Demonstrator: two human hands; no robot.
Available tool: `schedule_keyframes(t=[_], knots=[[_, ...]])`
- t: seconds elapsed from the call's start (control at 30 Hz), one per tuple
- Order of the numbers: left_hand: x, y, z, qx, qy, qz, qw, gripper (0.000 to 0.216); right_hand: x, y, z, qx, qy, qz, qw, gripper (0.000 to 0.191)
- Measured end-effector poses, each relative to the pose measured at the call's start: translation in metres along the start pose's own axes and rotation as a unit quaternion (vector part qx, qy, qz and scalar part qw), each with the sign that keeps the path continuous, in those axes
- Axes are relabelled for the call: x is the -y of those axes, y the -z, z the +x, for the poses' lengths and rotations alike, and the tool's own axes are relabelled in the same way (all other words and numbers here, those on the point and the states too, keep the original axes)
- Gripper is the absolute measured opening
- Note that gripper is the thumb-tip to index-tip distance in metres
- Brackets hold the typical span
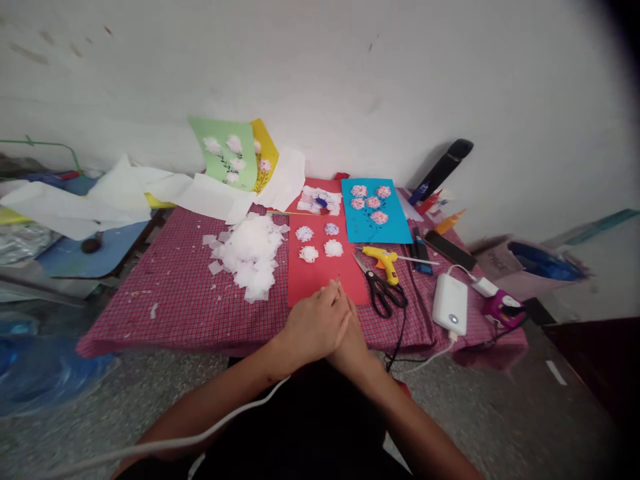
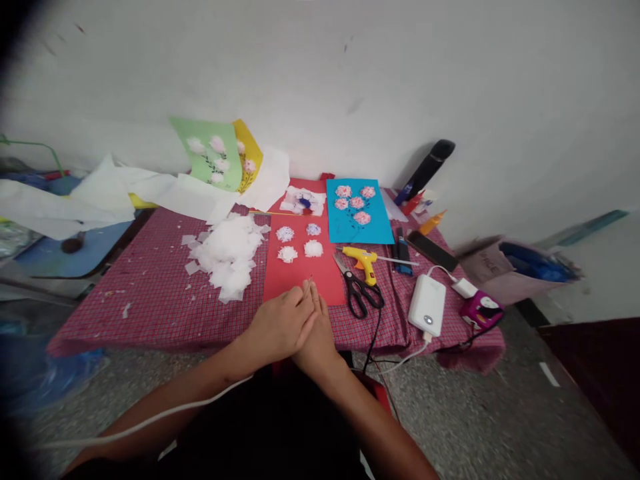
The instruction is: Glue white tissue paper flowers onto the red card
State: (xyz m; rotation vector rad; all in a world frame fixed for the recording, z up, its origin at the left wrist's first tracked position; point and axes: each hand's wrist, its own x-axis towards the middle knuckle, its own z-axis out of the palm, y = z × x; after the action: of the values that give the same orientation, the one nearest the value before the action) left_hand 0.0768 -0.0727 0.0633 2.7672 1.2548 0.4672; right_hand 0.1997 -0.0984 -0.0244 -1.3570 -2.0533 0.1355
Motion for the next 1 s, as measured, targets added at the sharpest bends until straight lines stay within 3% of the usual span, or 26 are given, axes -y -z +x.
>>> schedule_keyframes(t=[0.23,0.37,0.6,0.8,0.9,1.0], knots=[[-0.004,-0.004,-0.002,-0.009,0.005,-0.043,0.999,0.036,-0.006,-0.002,-0.001,-0.017,-0.012,0.002,1.0,0.068],[-0.007,-0.002,-0.001,0.019,0.012,-0.016,1.0,0.04,-0.008,-0.003,0.0,-0.014,0.0,-0.005,1.0,0.066],[-0.007,-0.006,-0.002,-0.002,-0.008,-0.016,1.0,0.038,-0.011,-0.004,0.0,-0.051,0.006,-0.017,0.999,0.068],[-0.006,-0.014,-0.006,0.006,-0.025,0.04,0.999,0.043,-0.008,-0.004,-0.001,-0.012,-0.016,-0.03,0.999,0.065],[-0.007,-0.013,-0.006,-0.005,-0.027,0.028,0.999,0.039,-0.011,-0.004,-0.002,-0.009,-0.034,-0.047,0.998,0.07],[-0.01,-0.009,-0.004,0.026,-0.017,0.006,1.0,0.037,-0.013,-0.004,-0.003,-0.019,-0.05,-0.045,0.998,0.072]])
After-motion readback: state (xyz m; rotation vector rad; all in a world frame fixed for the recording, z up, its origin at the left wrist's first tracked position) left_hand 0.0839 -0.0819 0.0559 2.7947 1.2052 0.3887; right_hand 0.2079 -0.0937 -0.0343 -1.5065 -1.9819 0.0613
